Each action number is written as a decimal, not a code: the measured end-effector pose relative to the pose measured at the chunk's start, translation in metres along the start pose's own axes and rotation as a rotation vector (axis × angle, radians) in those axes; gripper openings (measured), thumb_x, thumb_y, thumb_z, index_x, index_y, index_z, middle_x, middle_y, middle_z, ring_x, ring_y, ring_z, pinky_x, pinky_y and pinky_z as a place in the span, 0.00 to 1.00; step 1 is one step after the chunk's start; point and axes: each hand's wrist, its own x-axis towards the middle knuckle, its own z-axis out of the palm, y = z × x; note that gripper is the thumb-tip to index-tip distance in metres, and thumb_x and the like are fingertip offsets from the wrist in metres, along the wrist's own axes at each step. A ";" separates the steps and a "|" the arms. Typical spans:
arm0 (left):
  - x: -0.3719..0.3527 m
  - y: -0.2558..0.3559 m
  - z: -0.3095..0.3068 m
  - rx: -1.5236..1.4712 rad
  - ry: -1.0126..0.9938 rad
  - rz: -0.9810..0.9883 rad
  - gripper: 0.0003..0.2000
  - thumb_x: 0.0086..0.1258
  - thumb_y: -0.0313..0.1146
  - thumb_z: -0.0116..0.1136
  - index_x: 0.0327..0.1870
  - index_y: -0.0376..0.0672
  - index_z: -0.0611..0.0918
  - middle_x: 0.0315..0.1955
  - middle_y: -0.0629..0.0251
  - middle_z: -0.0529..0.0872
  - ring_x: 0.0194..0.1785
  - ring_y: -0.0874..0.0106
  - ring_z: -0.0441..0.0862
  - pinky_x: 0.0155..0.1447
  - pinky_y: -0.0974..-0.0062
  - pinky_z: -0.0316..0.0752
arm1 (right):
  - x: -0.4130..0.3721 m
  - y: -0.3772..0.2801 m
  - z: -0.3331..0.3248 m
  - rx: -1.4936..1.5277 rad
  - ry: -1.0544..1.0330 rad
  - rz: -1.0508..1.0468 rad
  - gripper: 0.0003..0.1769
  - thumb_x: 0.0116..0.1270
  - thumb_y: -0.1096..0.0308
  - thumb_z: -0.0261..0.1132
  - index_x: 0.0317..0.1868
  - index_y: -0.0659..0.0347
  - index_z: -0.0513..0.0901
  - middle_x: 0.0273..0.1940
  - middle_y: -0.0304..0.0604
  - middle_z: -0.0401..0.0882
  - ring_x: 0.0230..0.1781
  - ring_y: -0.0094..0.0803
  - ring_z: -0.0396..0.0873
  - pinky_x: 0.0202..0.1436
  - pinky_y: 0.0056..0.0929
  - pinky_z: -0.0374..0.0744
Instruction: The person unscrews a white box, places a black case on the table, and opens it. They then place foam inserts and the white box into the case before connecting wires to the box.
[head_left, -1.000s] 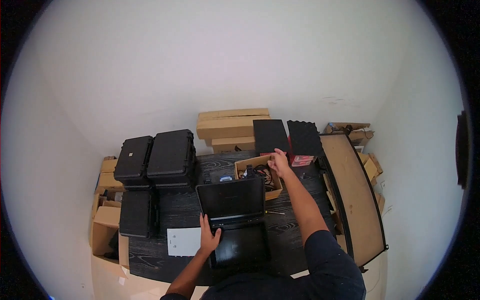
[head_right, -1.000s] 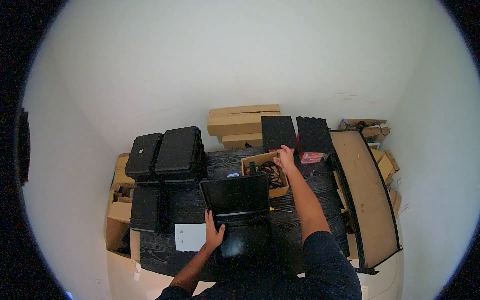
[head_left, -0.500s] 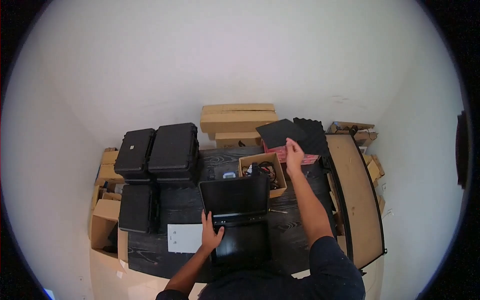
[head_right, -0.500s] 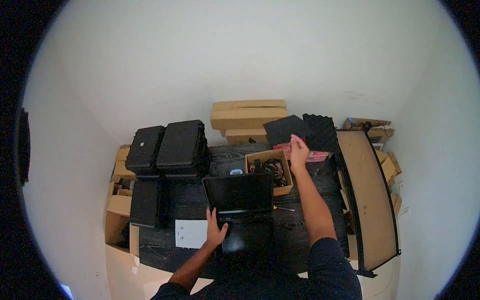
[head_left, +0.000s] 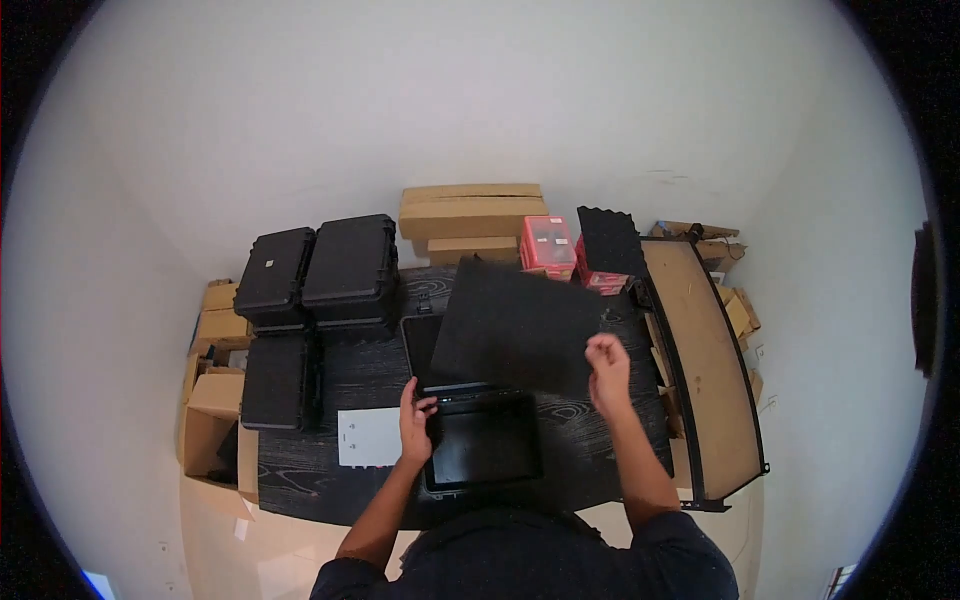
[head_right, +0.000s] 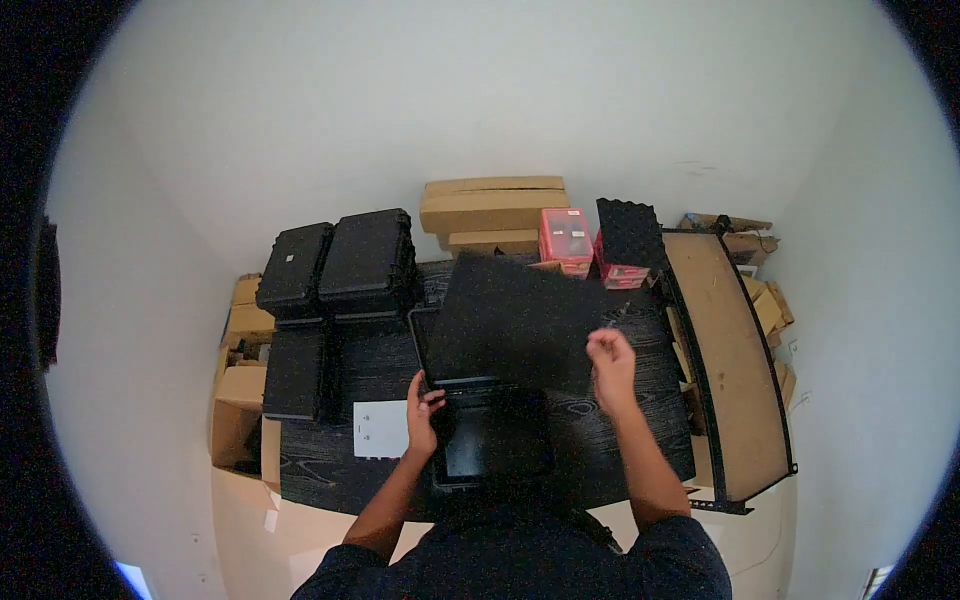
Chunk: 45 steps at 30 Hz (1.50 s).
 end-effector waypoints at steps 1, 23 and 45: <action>-0.001 -0.003 -0.004 -0.043 -0.010 -0.031 0.43 0.81 0.66 0.42 0.84 0.40 0.55 0.82 0.55 0.58 0.76 0.59 0.69 0.75 0.60 0.68 | -0.015 0.016 -0.003 -0.080 -0.027 0.016 0.06 0.72 0.77 0.66 0.48 0.60 0.83 0.39 0.29 0.78 0.35 0.16 0.72 0.40 0.17 0.71; -0.063 0.002 -0.013 1.485 -0.440 0.170 0.35 0.63 0.46 0.71 0.73 0.51 0.75 0.77 0.60 0.69 0.60 0.59 0.78 0.63 0.51 0.69 | -0.105 0.133 -0.018 -1.461 -0.701 -0.339 0.25 0.61 0.59 0.71 0.60 0.46 0.84 0.43 0.41 0.85 0.55 0.42 0.75 0.65 0.59 0.65; -0.055 -0.035 0.006 1.709 -0.848 0.129 0.36 0.61 0.55 0.73 0.70 0.50 0.79 0.71 0.60 0.76 0.69 0.60 0.78 0.81 0.28 0.42 | 0.120 0.162 -0.093 -0.526 0.274 -0.213 0.11 0.78 0.60 0.66 0.49 0.59 0.86 0.39 0.38 0.85 0.37 0.29 0.82 0.42 0.30 0.80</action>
